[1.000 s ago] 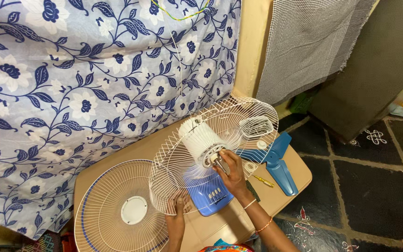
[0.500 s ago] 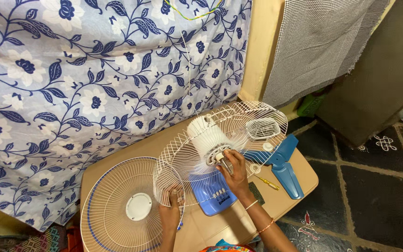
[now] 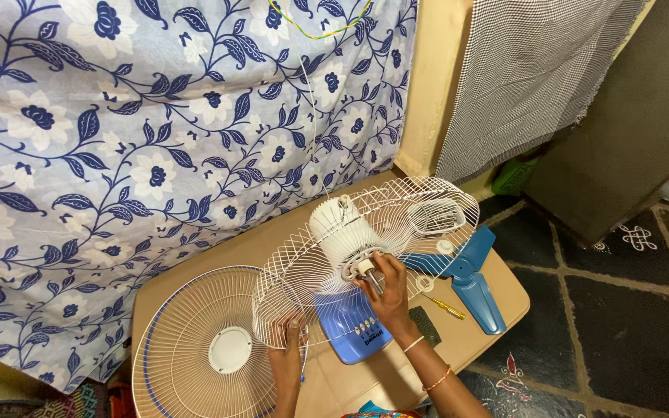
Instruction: The person assembles an electric fan by first positioning the motor housing on the blue base, then attaching the front wire cage and securing it with a central plastic nut. The fan blades and rear cage are not attached in this clip.
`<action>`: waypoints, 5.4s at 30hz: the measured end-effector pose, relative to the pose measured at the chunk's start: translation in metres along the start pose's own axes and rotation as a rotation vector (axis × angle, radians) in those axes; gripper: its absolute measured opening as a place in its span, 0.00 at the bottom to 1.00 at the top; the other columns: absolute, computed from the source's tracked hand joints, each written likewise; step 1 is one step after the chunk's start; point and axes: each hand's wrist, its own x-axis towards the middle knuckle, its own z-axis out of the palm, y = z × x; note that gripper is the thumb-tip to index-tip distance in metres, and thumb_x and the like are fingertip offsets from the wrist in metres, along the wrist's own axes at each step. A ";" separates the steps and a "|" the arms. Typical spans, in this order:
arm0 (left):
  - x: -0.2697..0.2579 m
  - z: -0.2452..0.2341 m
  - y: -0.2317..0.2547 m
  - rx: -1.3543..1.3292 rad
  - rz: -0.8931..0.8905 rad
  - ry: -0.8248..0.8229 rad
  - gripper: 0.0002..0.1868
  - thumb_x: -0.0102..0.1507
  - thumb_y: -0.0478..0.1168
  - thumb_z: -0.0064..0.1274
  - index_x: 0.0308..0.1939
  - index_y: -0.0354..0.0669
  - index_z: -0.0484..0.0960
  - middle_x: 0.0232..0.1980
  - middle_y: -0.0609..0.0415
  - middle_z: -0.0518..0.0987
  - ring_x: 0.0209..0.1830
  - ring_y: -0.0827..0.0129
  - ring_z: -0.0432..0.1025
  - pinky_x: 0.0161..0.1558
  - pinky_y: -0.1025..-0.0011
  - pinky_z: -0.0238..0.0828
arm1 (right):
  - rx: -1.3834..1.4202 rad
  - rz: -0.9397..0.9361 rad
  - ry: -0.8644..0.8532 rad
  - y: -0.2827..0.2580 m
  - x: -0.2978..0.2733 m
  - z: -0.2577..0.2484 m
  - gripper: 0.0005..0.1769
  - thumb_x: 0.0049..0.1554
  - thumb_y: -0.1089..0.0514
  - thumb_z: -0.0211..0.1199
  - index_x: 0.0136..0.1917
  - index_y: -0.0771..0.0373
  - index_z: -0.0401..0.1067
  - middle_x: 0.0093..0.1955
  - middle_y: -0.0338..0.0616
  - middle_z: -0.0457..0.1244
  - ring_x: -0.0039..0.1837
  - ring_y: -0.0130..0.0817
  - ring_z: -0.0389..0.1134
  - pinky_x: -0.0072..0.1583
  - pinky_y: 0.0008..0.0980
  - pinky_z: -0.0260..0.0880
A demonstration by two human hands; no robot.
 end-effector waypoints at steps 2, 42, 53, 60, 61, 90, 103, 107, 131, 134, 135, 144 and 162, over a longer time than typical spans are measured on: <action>0.002 -0.001 -0.003 -0.009 -0.014 -0.015 0.26 0.65 0.50 0.52 0.58 0.32 0.77 0.55 0.40 0.82 0.56 0.55 0.79 0.51 0.59 0.81 | 0.014 0.002 -0.001 0.000 -0.002 0.000 0.43 0.54 0.58 0.74 0.77 0.58 0.57 0.68 0.52 0.54 0.66 0.45 0.62 0.63 0.38 0.72; -0.033 0.028 -0.076 0.291 -0.421 -0.838 0.31 0.66 0.58 0.50 0.67 0.45 0.73 0.61 0.56 0.80 0.54 0.74 0.73 0.53 0.73 0.71 | 0.099 -0.064 0.013 -0.001 0.016 -0.009 0.21 0.57 0.55 0.69 0.61 0.58 0.69 0.63 0.51 0.58 0.62 0.46 0.64 0.62 0.42 0.68; -0.032 0.143 0.036 -0.207 -0.232 -0.346 0.34 0.70 0.60 0.40 0.65 0.34 0.74 0.54 0.53 0.80 0.52 0.72 0.74 0.56 0.72 0.71 | 0.175 -0.078 -0.150 0.007 0.023 -0.031 0.25 0.55 0.66 0.65 0.66 0.58 0.69 0.65 0.53 0.59 0.63 0.47 0.67 0.61 0.40 0.71; -0.034 0.168 0.040 -0.663 -0.225 -0.271 0.27 0.72 0.56 0.47 0.62 0.36 0.74 0.54 0.53 0.77 0.52 0.70 0.73 0.54 0.68 0.71 | 0.271 -0.050 -0.395 0.013 0.024 -0.065 0.28 0.57 0.68 0.60 0.71 0.65 0.66 0.74 0.57 0.58 0.72 0.55 0.62 0.68 0.44 0.66; -0.035 0.171 0.045 -0.688 -0.224 -0.249 0.26 0.71 0.55 0.48 0.62 0.37 0.74 0.56 0.52 0.78 0.54 0.70 0.73 0.54 0.69 0.71 | 0.314 -0.034 -0.399 0.017 0.022 -0.070 0.27 0.57 0.68 0.59 0.71 0.65 0.66 0.74 0.57 0.59 0.73 0.54 0.62 0.69 0.43 0.65; -0.054 0.186 0.076 -0.495 -0.168 -0.108 0.27 0.69 0.58 0.44 0.56 0.37 0.77 0.50 0.48 0.82 0.47 0.64 0.78 0.51 0.65 0.76 | -0.294 0.078 -0.800 0.251 -0.074 -0.079 0.31 0.52 0.70 0.54 0.69 0.55 0.68 0.75 0.51 0.57 0.74 0.51 0.58 0.66 0.47 0.64; -0.049 0.186 0.065 -0.482 -0.144 -0.111 0.28 0.68 0.59 0.44 0.56 0.38 0.78 0.50 0.48 0.83 0.48 0.64 0.79 0.52 0.65 0.76 | -0.449 0.074 -0.886 0.251 -0.070 -0.072 0.26 0.54 0.66 0.57 0.66 0.50 0.69 0.67 0.50 0.59 0.64 0.53 0.64 0.59 0.47 0.72; -0.048 0.186 0.064 -0.504 -0.152 -0.126 0.27 0.68 0.58 0.44 0.56 0.40 0.78 0.51 0.49 0.83 0.48 0.65 0.78 0.52 0.63 0.76 | -0.436 0.045 -0.881 0.251 -0.074 -0.075 0.27 0.52 0.67 0.58 0.65 0.52 0.67 0.68 0.50 0.60 0.65 0.55 0.63 0.58 0.48 0.71; -0.030 0.163 0.059 -0.663 -0.384 -0.418 0.29 0.66 0.58 0.51 0.60 0.39 0.78 0.55 0.50 0.83 0.57 0.65 0.76 0.55 0.69 0.71 | 0.966 0.918 -0.204 0.047 -0.053 -0.126 0.37 0.55 0.65 0.62 0.75 0.62 0.54 0.68 0.45 0.61 0.61 0.39 0.69 0.55 0.33 0.73; -0.032 0.164 0.057 -0.685 -0.393 -0.425 0.28 0.67 0.57 0.50 0.61 0.39 0.77 0.56 0.50 0.82 0.58 0.65 0.75 0.56 0.69 0.71 | 0.852 0.761 -0.243 0.010 -0.040 -0.114 0.38 0.55 0.68 0.66 0.76 0.66 0.57 0.63 0.50 0.62 0.59 0.36 0.68 0.57 0.31 0.71; -0.032 0.166 0.057 -0.703 -0.396 -0.424 0.28 0.67 0.56 0.50 0.61 0.39 0.76 0.57 0.50 0.82 0.59 0.65 0.75 0.57 0.69 0.71 | 0.803 0.722 -0.249 0.000 -0.036 -0.109 0.38 0.56 0.68 0.68 0.77 0.67 0.58 0.60 0.52 0.62 0.58 0.35 0.67 0.58 0.30 0.70; -0.037 0.165 0.072 -0.726 -0.477 -0.441 0.30 0.64 0.56 0.51 0.64 0.43 0.73 0.63 0.52 0.79 0.65 0.68 0.72 0.40 0.69 0.77 | 0.210 0.430 -0.123 -0.050 -0.009 -0.073 0.33 0.50 0.64 0.73 0.67 0.66 0.65 0.63 0.49 0.62 0.56 0.33 0.69 0.55 0.29 0.74; -0.037 0.153 0.046 -0.811 -0.455 -0.442 0.19 0.71 0.51 0.50 0.58 0.43 0.79 0.48 0.55 0.79 0.46 0.69 0.73 0.50 0.69 0.70 | 0.090 0.348 -0.147 -0.051 0.014 -0.053 0.34 0.50 0.62 0.73 0.68 0.63 0.66 0.65 0.53 0.59 0.61 0.42 0.68 0.56 0.35 0.74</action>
